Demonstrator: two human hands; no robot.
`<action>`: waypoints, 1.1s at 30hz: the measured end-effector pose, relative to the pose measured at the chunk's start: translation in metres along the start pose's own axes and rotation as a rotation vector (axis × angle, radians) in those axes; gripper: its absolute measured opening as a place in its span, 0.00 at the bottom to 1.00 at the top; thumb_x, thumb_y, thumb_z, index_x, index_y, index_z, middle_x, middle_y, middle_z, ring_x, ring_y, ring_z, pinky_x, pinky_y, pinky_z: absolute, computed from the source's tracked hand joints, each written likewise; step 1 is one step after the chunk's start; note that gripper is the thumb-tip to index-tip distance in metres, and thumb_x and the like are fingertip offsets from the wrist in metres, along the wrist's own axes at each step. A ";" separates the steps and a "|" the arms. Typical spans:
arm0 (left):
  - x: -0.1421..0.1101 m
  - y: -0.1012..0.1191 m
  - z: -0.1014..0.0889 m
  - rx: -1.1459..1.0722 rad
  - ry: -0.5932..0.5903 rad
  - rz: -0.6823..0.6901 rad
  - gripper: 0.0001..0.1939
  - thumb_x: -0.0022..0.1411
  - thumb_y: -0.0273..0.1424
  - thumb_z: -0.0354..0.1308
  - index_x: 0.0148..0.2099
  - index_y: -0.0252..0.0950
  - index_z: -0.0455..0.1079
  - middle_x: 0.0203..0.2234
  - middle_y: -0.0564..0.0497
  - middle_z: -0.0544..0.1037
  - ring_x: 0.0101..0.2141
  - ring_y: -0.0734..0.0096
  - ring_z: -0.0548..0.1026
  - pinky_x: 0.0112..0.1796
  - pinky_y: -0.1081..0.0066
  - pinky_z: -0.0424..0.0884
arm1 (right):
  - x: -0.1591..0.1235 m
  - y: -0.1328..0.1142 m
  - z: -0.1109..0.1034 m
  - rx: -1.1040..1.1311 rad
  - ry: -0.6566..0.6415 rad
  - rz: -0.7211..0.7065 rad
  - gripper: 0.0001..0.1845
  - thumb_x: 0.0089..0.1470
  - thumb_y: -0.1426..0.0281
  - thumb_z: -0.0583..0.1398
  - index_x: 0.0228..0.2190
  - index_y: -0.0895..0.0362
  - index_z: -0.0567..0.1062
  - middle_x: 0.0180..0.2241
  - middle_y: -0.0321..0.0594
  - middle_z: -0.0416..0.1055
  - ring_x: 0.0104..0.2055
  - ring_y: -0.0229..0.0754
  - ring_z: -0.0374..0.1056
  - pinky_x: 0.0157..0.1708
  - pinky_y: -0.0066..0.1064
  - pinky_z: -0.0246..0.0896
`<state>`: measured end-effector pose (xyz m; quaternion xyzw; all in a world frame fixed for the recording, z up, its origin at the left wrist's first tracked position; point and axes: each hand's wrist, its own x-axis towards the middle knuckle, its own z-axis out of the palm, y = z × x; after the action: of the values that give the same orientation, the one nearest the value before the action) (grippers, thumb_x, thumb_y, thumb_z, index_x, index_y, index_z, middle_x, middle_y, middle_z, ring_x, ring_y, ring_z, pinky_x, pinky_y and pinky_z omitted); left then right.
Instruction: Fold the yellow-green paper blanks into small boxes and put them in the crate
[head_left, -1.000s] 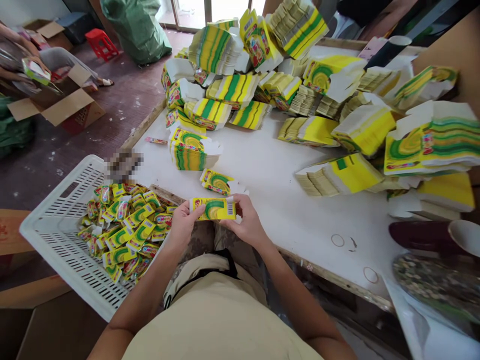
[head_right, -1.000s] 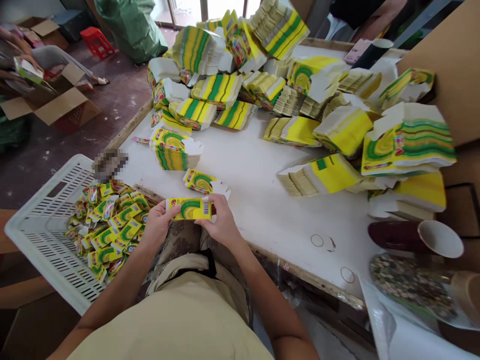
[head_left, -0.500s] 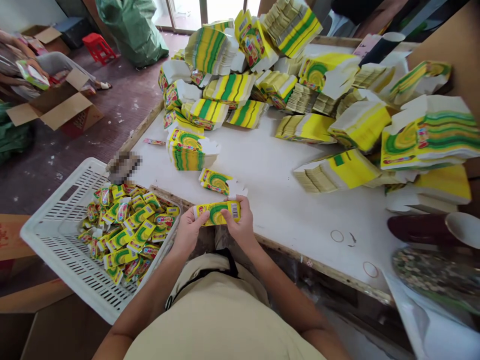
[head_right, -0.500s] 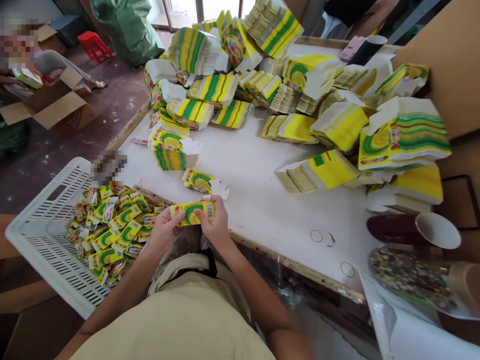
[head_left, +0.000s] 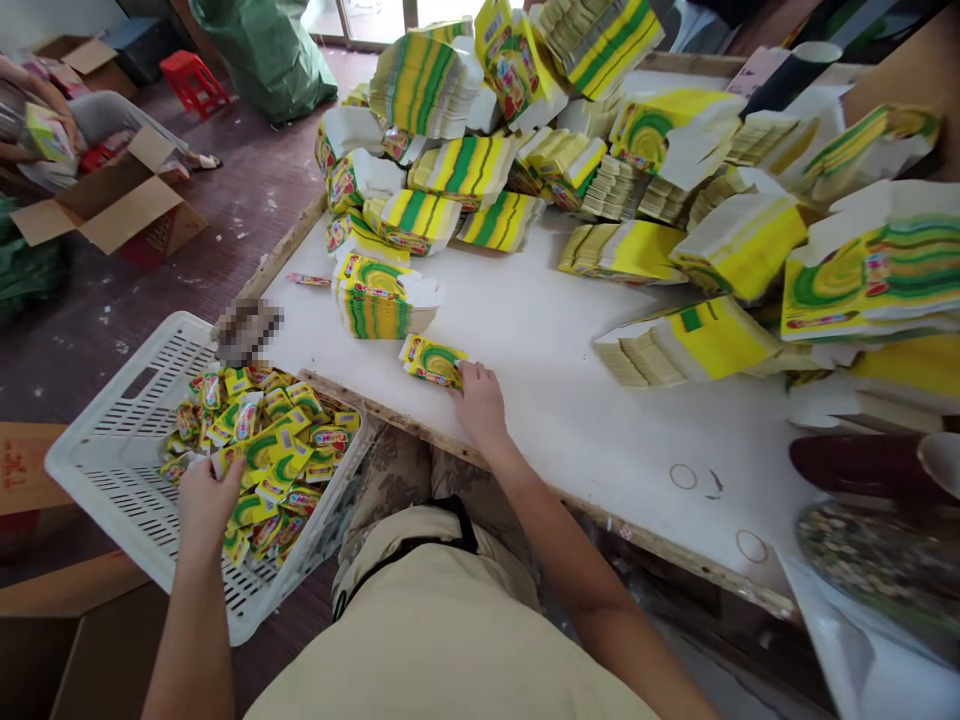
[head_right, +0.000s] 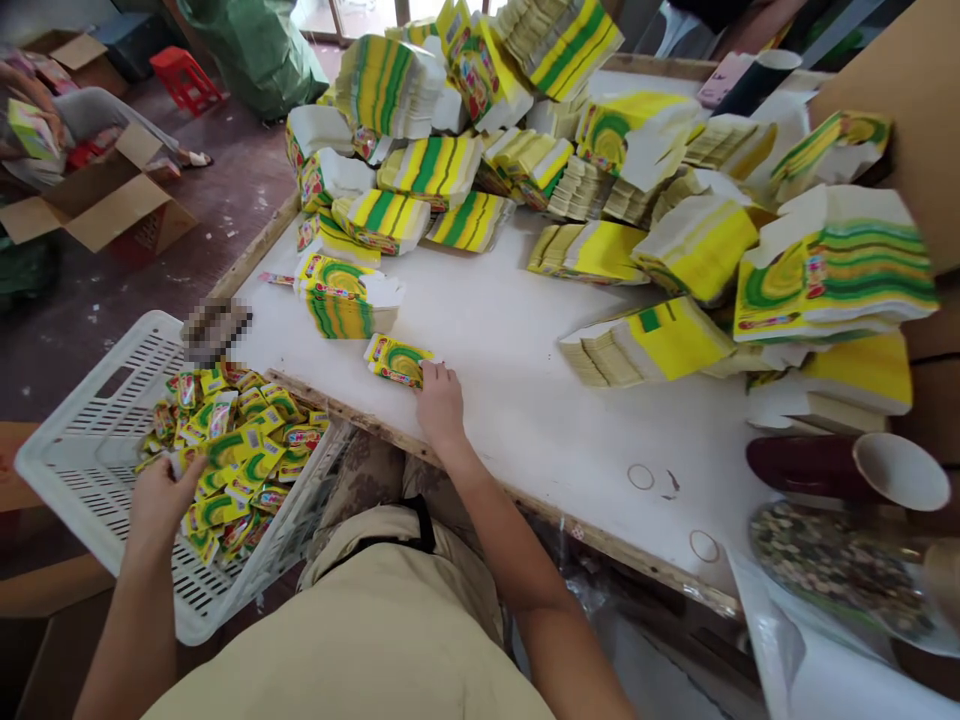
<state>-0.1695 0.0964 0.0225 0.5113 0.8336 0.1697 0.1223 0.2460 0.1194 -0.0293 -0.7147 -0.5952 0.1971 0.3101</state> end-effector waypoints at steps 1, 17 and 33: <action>0.002 -0.009 0.000 0.112 0.041 -0.046 0.37 0.45 0.49 0.63 0.49 0.26 0.66 0.45 0.31 0.72 0.52 0.28 0.66 0.49 0.39 0.64 | 0.002 0.000 0.002 -0.005 -0.004 0.011 0.21 0.50 0.80 0.60 0.47 0.61 0.69 0.44 0.55 0.70 0.48 0.57 0.64 0.50 0.51 0.61; -0.110 0.204 0.076 -1.410 -0.616 0.216 0.31 0.50 0.51 0.65 0.52 0.41 0.69 0.45 0.44 0.76 0.47 0.57 0.74 0.47 0.61 0.72 | -0.055 -0.048 -0.022 0.925 -0.194 -0.024 0.26 0.45 0.64 0.69 0.41 0.51 0.61 0.34 0.33 0.68 0.31 0.38 0.66 0.30 0.30 0.64; -0.116 0.217 0.077 -1.572 -0.568 0.004 0.33 0.47 0.60 0.61 0.45 0.39 0.74 0.38 0.48 0.77 0.39 0.66 0.75 0.40 0.70 0.71 | -0.059 -0.063 -0.016 1.199 -0.280 0.064 0.24 0.47 0.52 0.68 0.40 0.51 0.68 0.29 0.32 0.66 0.31 0.38 0.65 0.32 0.29 0.62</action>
<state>0.0876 0.0966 0.0440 0.3017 0.4088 0.5667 0.6486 0.1977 0.0650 0.0197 -0.4010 -0.3942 0.5984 0.5708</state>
